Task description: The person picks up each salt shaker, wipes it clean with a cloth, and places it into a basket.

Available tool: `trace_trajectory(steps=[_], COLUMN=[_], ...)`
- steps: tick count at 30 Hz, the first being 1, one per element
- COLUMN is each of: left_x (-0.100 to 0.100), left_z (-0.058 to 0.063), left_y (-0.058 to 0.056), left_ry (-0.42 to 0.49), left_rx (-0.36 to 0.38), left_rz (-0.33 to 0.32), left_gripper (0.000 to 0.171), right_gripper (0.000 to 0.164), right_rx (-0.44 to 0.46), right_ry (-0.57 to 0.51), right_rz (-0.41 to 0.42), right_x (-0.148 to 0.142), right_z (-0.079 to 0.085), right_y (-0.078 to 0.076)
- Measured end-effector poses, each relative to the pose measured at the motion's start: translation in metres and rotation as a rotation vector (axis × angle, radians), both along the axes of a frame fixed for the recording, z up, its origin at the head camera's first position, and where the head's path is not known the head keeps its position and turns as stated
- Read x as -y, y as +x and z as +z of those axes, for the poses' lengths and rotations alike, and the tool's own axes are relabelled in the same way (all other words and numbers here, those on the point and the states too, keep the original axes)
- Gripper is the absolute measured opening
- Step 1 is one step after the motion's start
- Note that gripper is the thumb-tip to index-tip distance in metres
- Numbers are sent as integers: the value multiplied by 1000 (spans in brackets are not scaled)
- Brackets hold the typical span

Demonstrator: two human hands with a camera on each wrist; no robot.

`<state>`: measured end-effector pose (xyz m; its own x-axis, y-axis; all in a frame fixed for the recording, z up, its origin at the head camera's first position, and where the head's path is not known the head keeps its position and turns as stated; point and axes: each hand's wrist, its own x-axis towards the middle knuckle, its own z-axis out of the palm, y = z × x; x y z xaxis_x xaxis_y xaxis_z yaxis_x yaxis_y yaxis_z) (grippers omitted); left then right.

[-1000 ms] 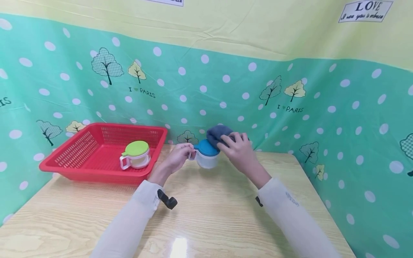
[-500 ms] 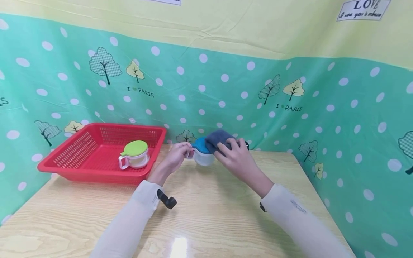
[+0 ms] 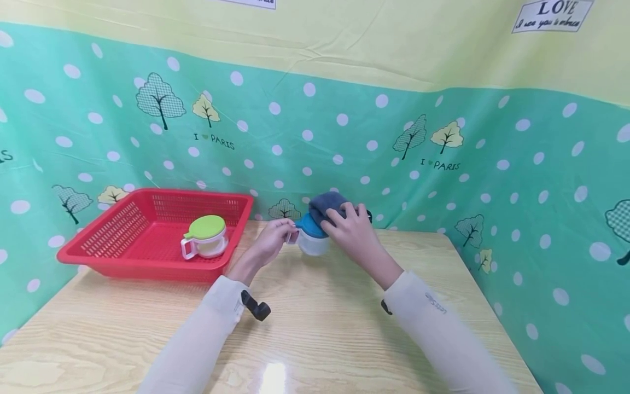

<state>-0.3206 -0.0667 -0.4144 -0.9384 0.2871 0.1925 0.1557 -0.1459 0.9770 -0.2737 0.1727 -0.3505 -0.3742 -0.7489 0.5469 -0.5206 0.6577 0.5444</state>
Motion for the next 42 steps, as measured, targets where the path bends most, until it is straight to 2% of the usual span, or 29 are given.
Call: trace_trajectory(steps=[5, 13, 17, 21, 28, 33, 42], left_x=[1, 2, 1, -1, -3, 0, 8], left_z=[0, -2, -2, -1, 1, 1, 5], left_y=[-1, -2, -1, 1, 2, 1, -1], left_ry=[0, 0, -14, -27, -2, -2, 75], left_rx=[20, 17, 10, -7, -27, -6, 48], left_rz=[36, 43, 16, -30, -46, -38, 49], left_gripper=[18, 20, 17, 17, 18, 18, 16], right_gripper=[27, 23, 18, 16, 15, 23, 22], right_rx=[4, -18, -34, -48, -42, 61, 208], right_ry=[18, 45, 29, 19, 32, 12, -188], right_rz=[19, 61, 92, 85, -13, -125, -190], right_x=[-2, 0, 7, 17, 26, 20, -9], right_z=[-3, -4, -3, -1, 4, 5, -2], right_y=[11, 29, 30, 27, 14, 3, 3])
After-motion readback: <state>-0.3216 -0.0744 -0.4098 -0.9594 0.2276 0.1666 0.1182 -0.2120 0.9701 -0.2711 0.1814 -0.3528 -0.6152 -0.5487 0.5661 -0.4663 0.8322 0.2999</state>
